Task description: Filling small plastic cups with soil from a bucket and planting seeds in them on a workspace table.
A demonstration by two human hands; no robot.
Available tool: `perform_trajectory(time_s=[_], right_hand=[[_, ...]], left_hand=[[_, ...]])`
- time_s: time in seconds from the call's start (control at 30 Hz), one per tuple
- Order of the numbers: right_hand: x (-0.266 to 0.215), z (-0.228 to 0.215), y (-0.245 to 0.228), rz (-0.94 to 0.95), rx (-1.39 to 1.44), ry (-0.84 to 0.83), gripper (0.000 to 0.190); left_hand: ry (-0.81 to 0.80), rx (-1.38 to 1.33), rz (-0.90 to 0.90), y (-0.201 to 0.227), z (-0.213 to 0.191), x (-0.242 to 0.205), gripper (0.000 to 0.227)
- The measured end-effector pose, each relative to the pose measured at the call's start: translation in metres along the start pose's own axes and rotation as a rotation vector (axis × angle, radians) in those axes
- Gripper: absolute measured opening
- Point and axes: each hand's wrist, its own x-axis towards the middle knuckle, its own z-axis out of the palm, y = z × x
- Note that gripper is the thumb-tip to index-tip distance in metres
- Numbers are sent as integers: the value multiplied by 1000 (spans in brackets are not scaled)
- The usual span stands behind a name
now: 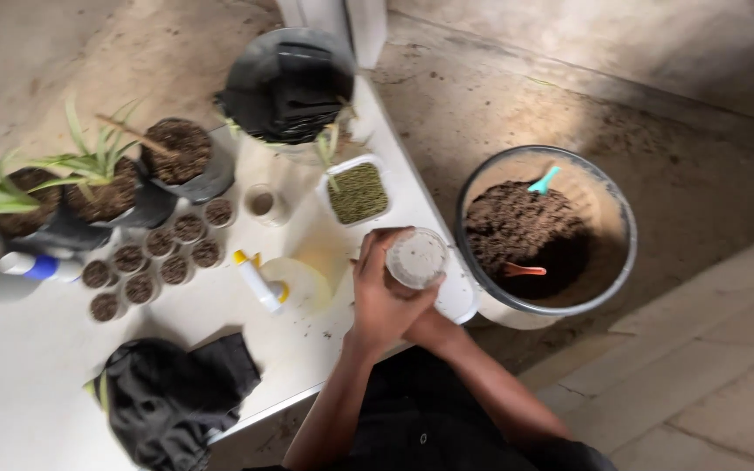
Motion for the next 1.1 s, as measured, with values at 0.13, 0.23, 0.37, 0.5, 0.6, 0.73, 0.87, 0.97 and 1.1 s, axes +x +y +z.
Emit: perform_trajectory(time_s=[0.13, 0.23, 0.37, 0.5, 0.6, 0.73, 0.87, 0.97, 1.1], right_hand=[[-13, -51, 26, 47, -47, 95, 28], [-21, -127, 63, -37, -118, 281, 31], [-16, -158, 144, 300, -588, 45, 26], [-10, -144, 166, 425, -689, -287, 32], [-8, -123, 167, 455, -587, -402, 61], [-17, -73, 263, 403, -855, -389, 36], [-11, -79, 277, 425, -854, -216, 34], [-28, -67, 282, 490, -812, -260, 40], [-23, -45, 309, 480, -791, -223, 44]], left_hand=[[26, -14, -28, -41, 57, -7, 62], [-13, -44, -184, -64, 107, -22, 69], [-133, -1, -332, -84, 151, -50, 68], [-201, 134, -333, -103, 176, -65, 68], [-162, 231, -331, -119, 190, -75, 68], [-148, 260, -329, -133, 197, -85, 68], [-147, 338, -304, -133, 201, -87, 66], [-157, 419, -269, -133, 214, -105, 66], [-208, 542, -198, -125, 218, -100, 66]])
